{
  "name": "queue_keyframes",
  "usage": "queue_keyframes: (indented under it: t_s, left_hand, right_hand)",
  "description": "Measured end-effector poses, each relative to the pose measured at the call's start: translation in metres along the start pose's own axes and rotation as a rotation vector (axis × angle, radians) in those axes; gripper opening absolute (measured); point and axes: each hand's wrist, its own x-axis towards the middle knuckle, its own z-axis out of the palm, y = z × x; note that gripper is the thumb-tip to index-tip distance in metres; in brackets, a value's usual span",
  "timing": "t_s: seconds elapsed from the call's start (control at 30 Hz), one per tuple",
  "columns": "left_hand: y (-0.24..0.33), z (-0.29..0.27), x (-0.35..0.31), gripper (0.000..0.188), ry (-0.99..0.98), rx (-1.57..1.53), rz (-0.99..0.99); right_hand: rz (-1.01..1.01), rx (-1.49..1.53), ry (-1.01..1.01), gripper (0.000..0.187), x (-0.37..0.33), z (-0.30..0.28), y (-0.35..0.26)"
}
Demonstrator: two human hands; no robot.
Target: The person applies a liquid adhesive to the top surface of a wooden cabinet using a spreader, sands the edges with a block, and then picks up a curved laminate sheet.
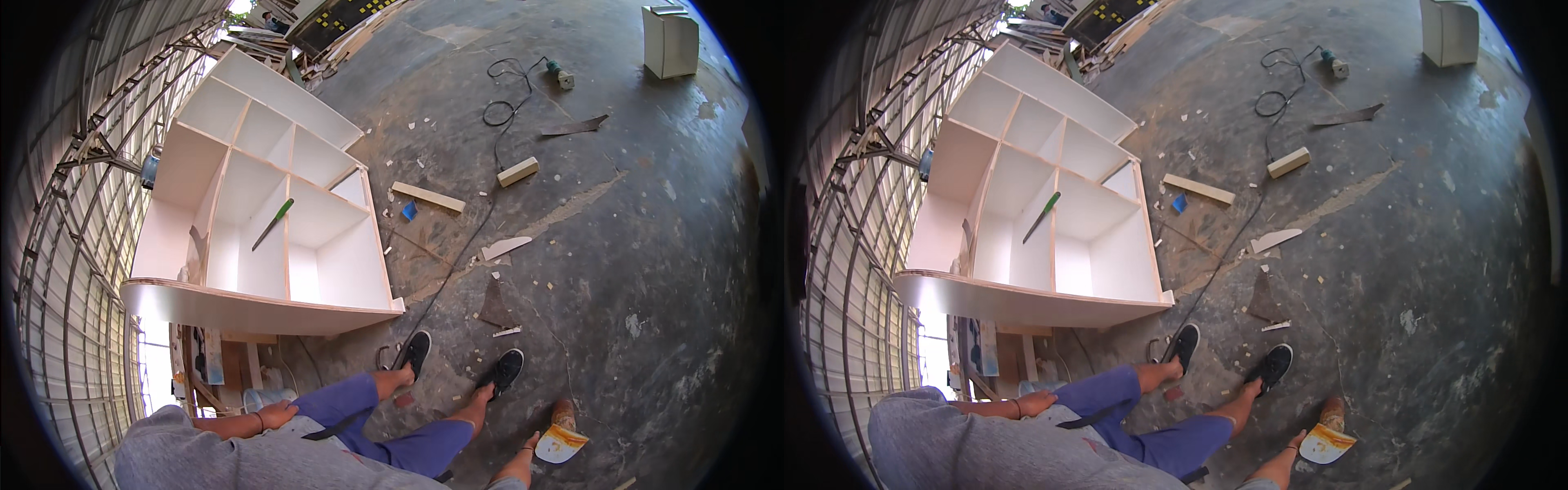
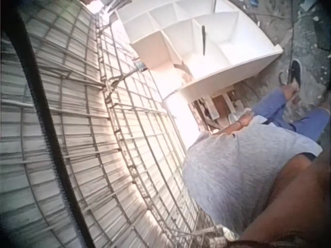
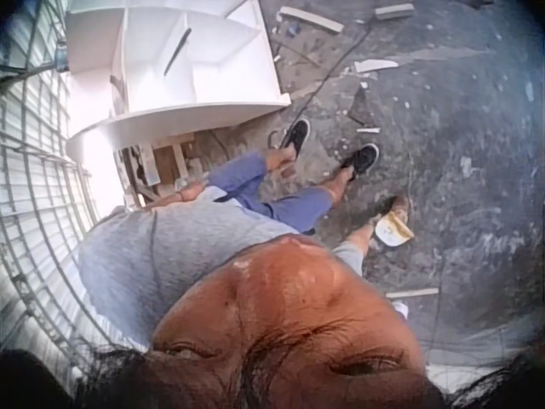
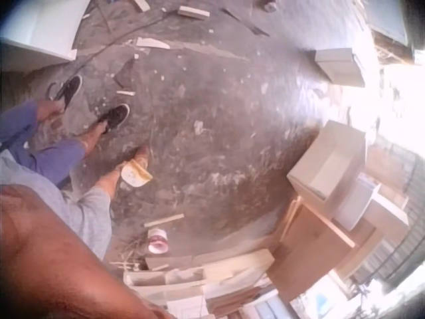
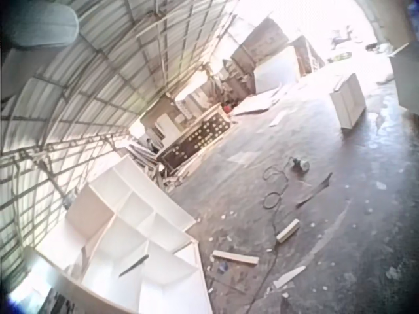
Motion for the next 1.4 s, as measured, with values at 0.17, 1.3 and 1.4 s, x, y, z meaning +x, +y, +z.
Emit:
queue_keyframes:
  t_s: [0.17, 1.3, 1.4]
  left_hand:
    - [-0.035, 0.022, 0.043, 0.061, -0.117, 0.025, 0.176]
    - [0.086, 0.005, 0.133, 0.041, 0.171, -0.505, 0.730]
    - [0.086, 0.011, 0.168, 0.041, 0.118, -0.357, 0.847]
  right_hand:
    - [0.276, 0.166, -0.280, 0.034, 0.069, 0.014, 0.131]
    - [-1.164, -0.449, 0.021, 0.016, -0.359, -0.139, -0.228]
    - [-0.956, -0.418, 0.035, 0.025, -0.450, -0.162, -0.232]
